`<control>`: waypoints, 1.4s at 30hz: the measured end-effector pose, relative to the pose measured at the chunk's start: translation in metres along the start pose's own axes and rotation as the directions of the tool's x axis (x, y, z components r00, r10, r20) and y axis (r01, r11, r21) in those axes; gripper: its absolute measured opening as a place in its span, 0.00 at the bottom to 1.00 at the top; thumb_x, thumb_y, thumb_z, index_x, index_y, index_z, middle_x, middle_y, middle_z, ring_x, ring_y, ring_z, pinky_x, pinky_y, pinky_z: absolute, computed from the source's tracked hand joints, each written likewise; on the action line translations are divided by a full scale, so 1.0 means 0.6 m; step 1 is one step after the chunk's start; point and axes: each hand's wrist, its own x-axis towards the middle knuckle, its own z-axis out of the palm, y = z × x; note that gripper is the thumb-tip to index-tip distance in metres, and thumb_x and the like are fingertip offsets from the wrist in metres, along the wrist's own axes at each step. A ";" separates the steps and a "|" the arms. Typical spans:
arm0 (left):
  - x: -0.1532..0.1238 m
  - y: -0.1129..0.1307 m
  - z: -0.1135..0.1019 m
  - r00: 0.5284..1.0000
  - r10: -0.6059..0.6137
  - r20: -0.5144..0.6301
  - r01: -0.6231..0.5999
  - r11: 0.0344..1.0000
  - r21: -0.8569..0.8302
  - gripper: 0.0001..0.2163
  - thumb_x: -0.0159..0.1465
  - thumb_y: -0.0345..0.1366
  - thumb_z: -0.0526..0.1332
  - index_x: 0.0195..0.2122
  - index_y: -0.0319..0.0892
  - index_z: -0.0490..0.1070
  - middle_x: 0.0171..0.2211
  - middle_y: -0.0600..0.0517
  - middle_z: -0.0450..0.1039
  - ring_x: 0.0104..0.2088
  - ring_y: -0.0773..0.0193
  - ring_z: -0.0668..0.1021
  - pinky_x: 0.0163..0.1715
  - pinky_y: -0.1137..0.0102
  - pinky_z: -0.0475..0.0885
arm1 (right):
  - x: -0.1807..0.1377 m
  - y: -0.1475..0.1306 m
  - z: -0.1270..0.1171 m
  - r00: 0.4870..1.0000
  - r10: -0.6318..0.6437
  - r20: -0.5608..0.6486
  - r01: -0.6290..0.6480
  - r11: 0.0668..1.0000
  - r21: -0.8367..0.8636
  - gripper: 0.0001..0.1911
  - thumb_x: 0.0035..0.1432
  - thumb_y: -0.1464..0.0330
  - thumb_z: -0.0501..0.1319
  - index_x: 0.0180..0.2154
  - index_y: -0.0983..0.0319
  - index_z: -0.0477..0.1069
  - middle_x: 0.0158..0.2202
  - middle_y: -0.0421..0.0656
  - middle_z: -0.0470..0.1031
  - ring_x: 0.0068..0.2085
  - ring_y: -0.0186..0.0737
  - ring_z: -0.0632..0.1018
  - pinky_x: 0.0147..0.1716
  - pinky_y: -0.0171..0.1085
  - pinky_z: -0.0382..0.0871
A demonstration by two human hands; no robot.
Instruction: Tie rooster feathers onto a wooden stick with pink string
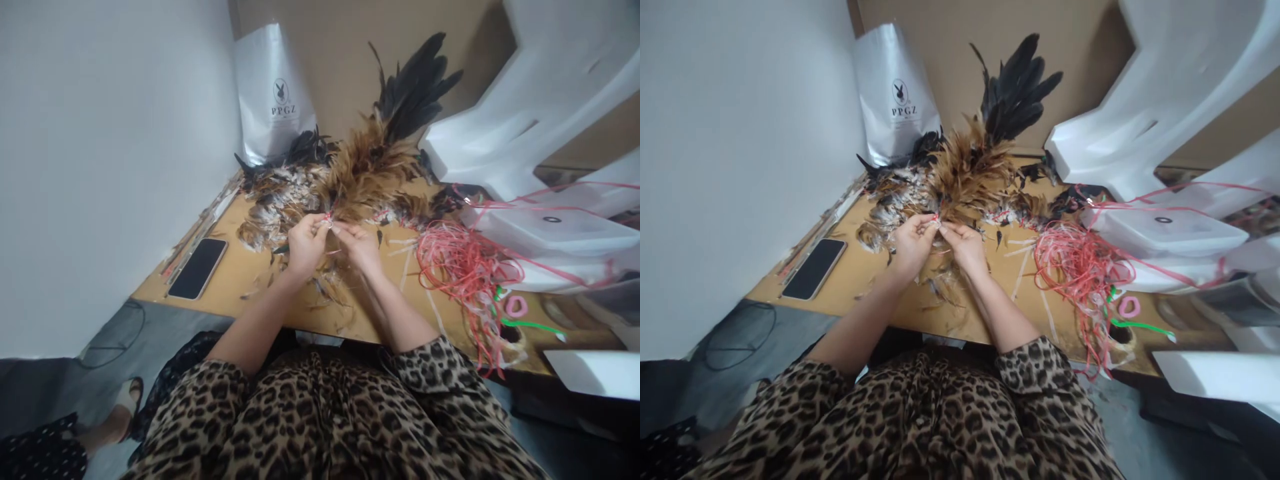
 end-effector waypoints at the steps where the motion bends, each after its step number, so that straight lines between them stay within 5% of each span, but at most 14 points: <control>1: 0.000 0.000 0.001 1.000 0.025 -0.006 -0.025 0.999 0.034 0.07 0.57 0.33 0.61 0.36 0.41 0.74 0.34 0.48 0.75 0.36 0.64 0.75 0.40 0.70 0.69 | 0.001 -0.001 0.002 1.000 0.016 -0.024 -0.015 1.000 0.019 0.17 0.37 0.59 0.69 0.30 0.62 0.74 0.25 0.41 0.75 0.29 0.36 0.73 0.27 0.34 0.66; 6: -0.004 0.007 0.005 0.997 0.083 0.003 -0.083 0.990 0.115 0.07 0.58 0.33 0.60 0.37 0.44 0.74 0.40 0.46 0.73 0.47 0.58 0.71 0.48 0.66 0.65 | 0.010 -0.007 0.010 0.988 0.114 -0.108 -0.110 0.993 0.047 0.17 0.37 0.58 0.70 0.22 0.63 0.68 0.14 0.35 0.61 0.16 0.27 0.60 0.14 0.31 0.51; 12: -0.021 0.015 0.015 0.989 0.146 0.036 -0.148 0.988 0.045 0.12 0.57 0.31 0.61 0.42 0.43 0.74 0.44 0.45 0.71 0.49 0.60 0.71 0.46 0.70 0.67 | 0.025 -0.006 -0.004 0.990 0.098 -0.103 -0.090 0.992 0.086 0.22 0.37 0.59 0.70 0.20 0.61 0.58 0.12 0.30 0.53 0.14 0.23 0.52 0.12 0.29 0.42; 14: -0.023 0.017 0.020 0.994 0.104 0.041 -0.102 0.994 -0.049 0.12 0.56 0.31 0.62 0.43 0.43 0.74 0.44 0.46 0.71 0.46 0.62 0.73 0.42 0.71 0.69 | 0.033 -0.005 -0.017 0.993 0.115 -0.020 -0.113 0.988 0.104 0.24 0.37 0.59 0.70 0.19 0.60 0.55 0.12 0.29 0.49 0.14 0.23 0.49 0.12 0.29 0.40; 17: -0.018 0.015 0.030 0.992 -0.123 0.041 0.129 0.962 -0.240 0.10 0.57 0.35 0.62 0.40 0.40 0.74 0.36 0.48 0.74 0.32 0.68 0.75 0.30 0.74 0.70 | 0.048 0.004 -0.040 0.983 0.151 0.108 -0.161 0.982 0.098 0.24 0.38 0.59 0.70 0.20 0.60 0.55 0.12 0.28 0.46 0.15 0.23 0.47 0.12 0.28 0.39; 22: -0.005 -0.003 0.036 0.918 -0.355 0.175 0.396 0.806 -0.441 0.11 0.52 0.38 0.66 0.32 0.37 0.72 0.24 0.53 0.71 0.21 0.74 0.70 0.21 0.77 0.65 | 0.065 0.026 -0.059 0.970 0.165 0.177 -0.179 0.982 0.063 0.22 0.38 0.58 0.70 0.21 0.61 0.59 0.12 0.29 0.48 0.15 0.24 0.49 0.12 0.28 0.40; 25: -0.005 -0.013 0.032 0.906 -0.341 0.250 0.420 0.796 -0.436 0.10 0.52 0.39 0.66 0.29 0.36 0.72 0.23 0.54 0.69 0.19 0.77 0.64 0.18 0.79 0.59 | 0.065 0.028 -0.057 0.964 0.182 0.192 -0.194 0.980 0.046 0.21 0.37 0.58 0.71 0.20 0.62 0.61 0.12 0.30 0.50 0.15 0.23 0.49 0.12 0.28 0.39; 29: -0.001 -0.025 0.030 0.915 -0.347 0.206 0.403 0.815 -0.416 0.10 0.53 0.39 0.65 0.24 0.36 0.71 0.16 0.57 0.62 0.16 0.78 0.60 0.16 0.79 0.54 | 0.064 0.022 -0.046 0.973 0.209 0.093 -0.206 0.978 -0.038 0.19 0.35 0.58 0.71 0.22 0.64 0.67 0.13 0.32 0.59 0.14 0.22 0.52 0.13 0.28 0.41; 34: 0.016 -0.041 0.023 0.888 -0.417 0.195 0.458 0.755 -0.470 0.08 0.51 0.35 0.66 0.24 0.35 0.70 0.19 0.55 0.66 0.18 0.78 0.62 0.15 0.80 0.52 | 0.057 0.013 -0.045 0.996 0.056 0.067 -0.030 0.940 -0.339 0.17 0.41 0.57 0.68 0.26 0.65 0.74 0.20 0.37 0.70 0.20 0.26 0.64 0.19 0.28 0.55; 38: 0.034 -0.050 -0.001 0.850 -0.478 0.222 0.514 0.662 -0.546 0.06 0.52 0.30 0.66 0.24 0.35 0.69 0.22 0.55 0.67 0.18 0.79 0.63 0.15 0.82 0.53 | 0.025 -0.007 -0.094 0.978 0.133 0.158 -0.012 0.801 -0.599 0.18 0.48 0.55 0.63 0.29 0.65 0.76 0.18 0.37 0.67 0.19 0.27 0.62 0.18 0.29 0.53; 42: 0.045 -0.061 -0.021 0.785 -0.520 0.336 0.604 0.524 -0.601 0.05 0.54 0.26 0.64 0.25 0.35 0.67 0.23 0.55 0.66 0.18 0.81 0.63 0.15 0.84 0.53 | -0.013 -0.040 -0.189 0.951 0.259 0.170 -0.101 0.779 -0.619 0.23 0.50 0.53 0.62 0.35 0.66 0.78 0.16 0.36 0.66 0.17 0.26 0.60 0.17 0.29 0.52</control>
